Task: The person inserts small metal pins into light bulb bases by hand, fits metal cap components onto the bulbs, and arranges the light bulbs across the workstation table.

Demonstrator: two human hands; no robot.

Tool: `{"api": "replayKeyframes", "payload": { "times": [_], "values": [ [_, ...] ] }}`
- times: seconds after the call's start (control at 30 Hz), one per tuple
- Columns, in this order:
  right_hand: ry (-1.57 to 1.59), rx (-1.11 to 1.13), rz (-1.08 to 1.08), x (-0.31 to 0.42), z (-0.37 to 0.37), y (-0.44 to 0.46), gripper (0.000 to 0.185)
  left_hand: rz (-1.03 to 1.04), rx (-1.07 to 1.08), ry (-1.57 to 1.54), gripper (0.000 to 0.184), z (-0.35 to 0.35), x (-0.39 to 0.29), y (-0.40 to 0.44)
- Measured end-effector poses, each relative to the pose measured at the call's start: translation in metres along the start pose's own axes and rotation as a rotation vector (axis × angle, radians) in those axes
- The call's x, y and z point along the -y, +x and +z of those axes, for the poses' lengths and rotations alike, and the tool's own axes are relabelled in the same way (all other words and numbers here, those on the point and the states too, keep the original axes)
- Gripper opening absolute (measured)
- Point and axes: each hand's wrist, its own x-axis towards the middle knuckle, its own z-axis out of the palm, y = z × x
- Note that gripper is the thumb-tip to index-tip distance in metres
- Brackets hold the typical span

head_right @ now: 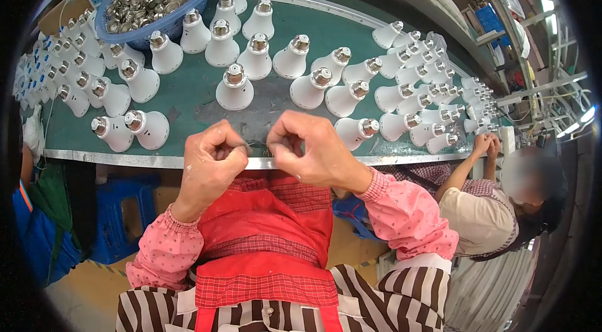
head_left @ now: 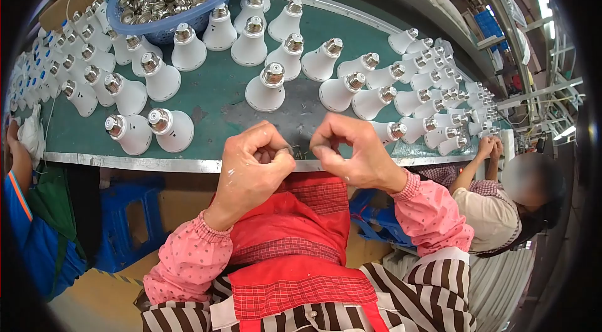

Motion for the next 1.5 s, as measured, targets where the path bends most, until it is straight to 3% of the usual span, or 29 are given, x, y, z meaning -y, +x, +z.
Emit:
{"api": "replayKeyframes", "payload": {
  "times": [0.1, 0.23, 0.43, 0.53, 0.63, 0.73, 0.83, 0.97, 1.17, 1.27, 1.33, 1.5],
  "values": [
    [-0.051, 0.213, 0.075, 0.002, 0.001, -0.015, 0.009, 0.017, 0.010, 0.017, 0.013, -0.003, 0.001, -0.003],
    [0.093, -0.072, 0.068, 0.004, 0.013, -0.018, 0.013, 0.030, 0.042, 0.025, 0.013, 0.004, 0.001, -0.007],
    [0.041, -0.080, -0.021, -0.002, 0.022, -0.017, 0.011, 0.030, 0.036, 0.045, 0.009, 0.012, -0.005, -0.011],
    [-0.111, -0.081, -0.076, 0.004, 0.023, -0.015, 0.011, 0.052, 0.022, 0.086, 0.010, 0.014, -0.005, -0.011],
    [-0.717, -0.174, -0.490, 0.003, 0.027, -0.008, 0.013, 0.065, -0.033, 0.124, 0.010, 0.020, 0.001, -0.008],
    [-0.777, -0.143, -0.494, 0.004, 0.023, -0.007, 0.016, 0.057, -0.051, 0.122, 0.010, 0.020, 0.001, -0.006],
    [-0.253, -0.162, -0.176, 0.019, 0.015, -0.010, 0.016, -0.044, 0.008, -0.064, 0.009, 0.007, 0.004, -0.007],
    [0.108, -0.150, -0.002, 0.005, 0.020, -0.011, 0.010, -0.152, 0.109, -0.216, 0.009, 0.000, 0.004, -0.007],
    [0.163, -0.136, -0.014, -0.003, 0.031, -0.007, 0.008, -0.212, 0.180, -0.296, 0.009, -0.008, 0.003, -0.009],
    [-0.057, -0.110, -0.089, 0.011, 0.030, -0.005, 0.012, -0.239, 0.173, -0.328, 0.008, -0.009, 0.003, -0.010],
    [-0.236, -0.131, -0.249, 0.011, 0.033, -0.002, 0.015, -0.255, 0.155, -0.352, 0.008, -0.008, 0.004, -0.010],
    [-0.706, -0.043, -0.543, 0.023, 0.028, 0.004, 0.022, -0.024, 0.041, 0.044, 0.011, -0.001, -0.008, -0.014]
  ]
}}
